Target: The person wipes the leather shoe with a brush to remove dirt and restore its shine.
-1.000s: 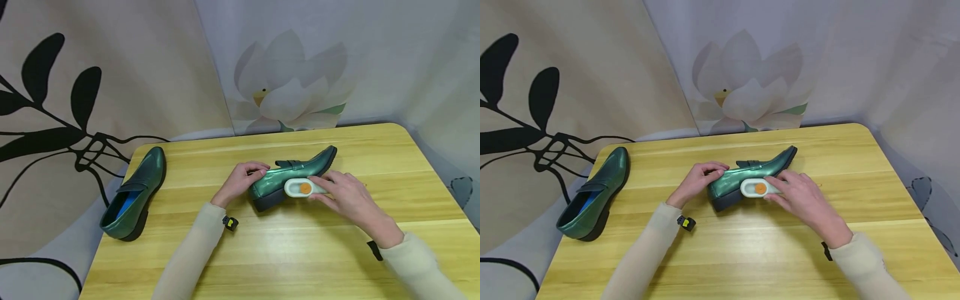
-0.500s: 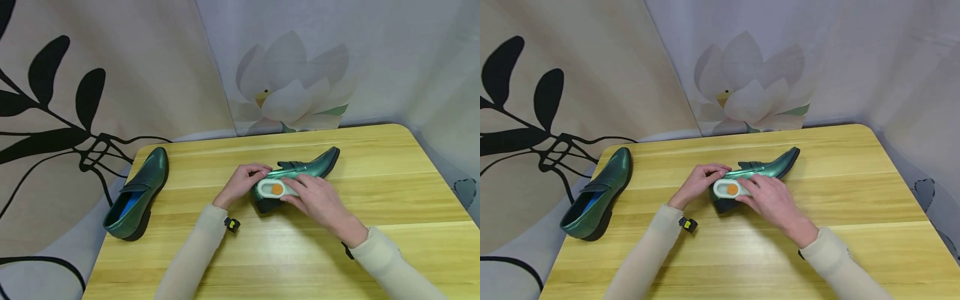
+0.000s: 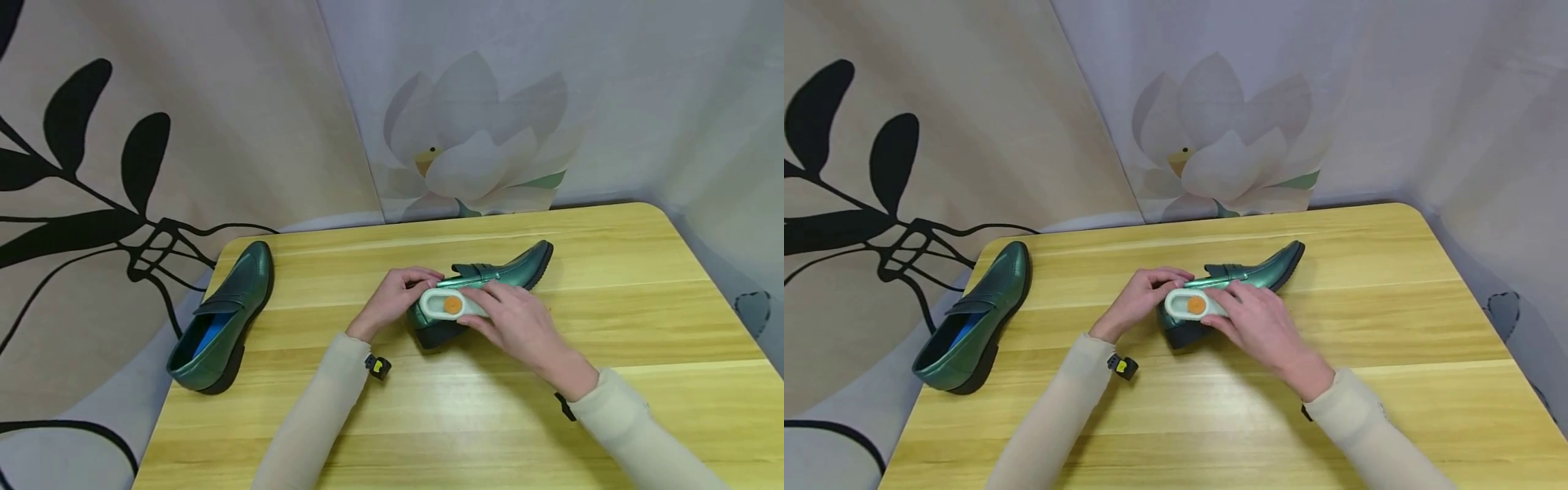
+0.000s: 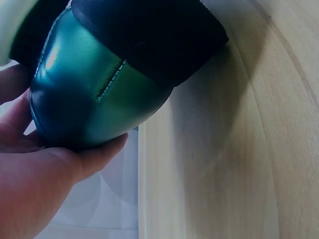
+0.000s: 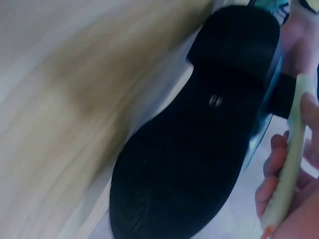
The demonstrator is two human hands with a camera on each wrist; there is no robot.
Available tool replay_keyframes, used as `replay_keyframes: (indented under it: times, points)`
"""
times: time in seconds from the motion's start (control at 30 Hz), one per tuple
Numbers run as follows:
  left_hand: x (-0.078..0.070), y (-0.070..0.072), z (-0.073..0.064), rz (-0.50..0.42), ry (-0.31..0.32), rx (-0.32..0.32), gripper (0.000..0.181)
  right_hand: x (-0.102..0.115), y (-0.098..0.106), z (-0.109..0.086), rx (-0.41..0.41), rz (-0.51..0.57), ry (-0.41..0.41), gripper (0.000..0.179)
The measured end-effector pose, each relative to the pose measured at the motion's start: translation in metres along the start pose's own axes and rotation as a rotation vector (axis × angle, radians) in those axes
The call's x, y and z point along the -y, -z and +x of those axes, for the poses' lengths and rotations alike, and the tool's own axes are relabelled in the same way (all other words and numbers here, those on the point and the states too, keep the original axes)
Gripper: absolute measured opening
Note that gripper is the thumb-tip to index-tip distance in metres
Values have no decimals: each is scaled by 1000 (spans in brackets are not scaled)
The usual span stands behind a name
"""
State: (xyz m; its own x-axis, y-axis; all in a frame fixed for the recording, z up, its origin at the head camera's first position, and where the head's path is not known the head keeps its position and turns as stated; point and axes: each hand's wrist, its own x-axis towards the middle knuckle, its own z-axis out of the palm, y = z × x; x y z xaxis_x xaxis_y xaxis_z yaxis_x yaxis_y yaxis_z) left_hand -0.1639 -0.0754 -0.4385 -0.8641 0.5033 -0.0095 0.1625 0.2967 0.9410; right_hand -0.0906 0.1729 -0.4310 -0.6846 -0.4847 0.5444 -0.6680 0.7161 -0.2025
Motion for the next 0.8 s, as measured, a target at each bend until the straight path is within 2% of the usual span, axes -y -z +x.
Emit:
replay_keyframes:
  times: [0.13,0.2,0.37,0.47,0.57,0.73,0.8]
  points:
    - [0,0,0,3,20,-5,25,-14,9,-4,-37,-22,-123,49]
    - [1,0,0,2,28,-7,25,-19,11,-6,-39,-25,-155,50]
    - [2,-1,1,6,17,-2,27,-15,8,-7,-1,-8,-125,57]
    - [2,-3,1,42,3,0,26,-9,5,-6,30,-7,-83,61]
    - [2,-5,1,78,-1,-5,26,-9,6,-7,51,-13,-76,59]
    - [4,-5,0,56,5,-28,26,-23,19,-16,54,-31,-148,72]
    - [5,-4,0,44,1,-35,26,-31,26,-22,47,-44,-189,71]
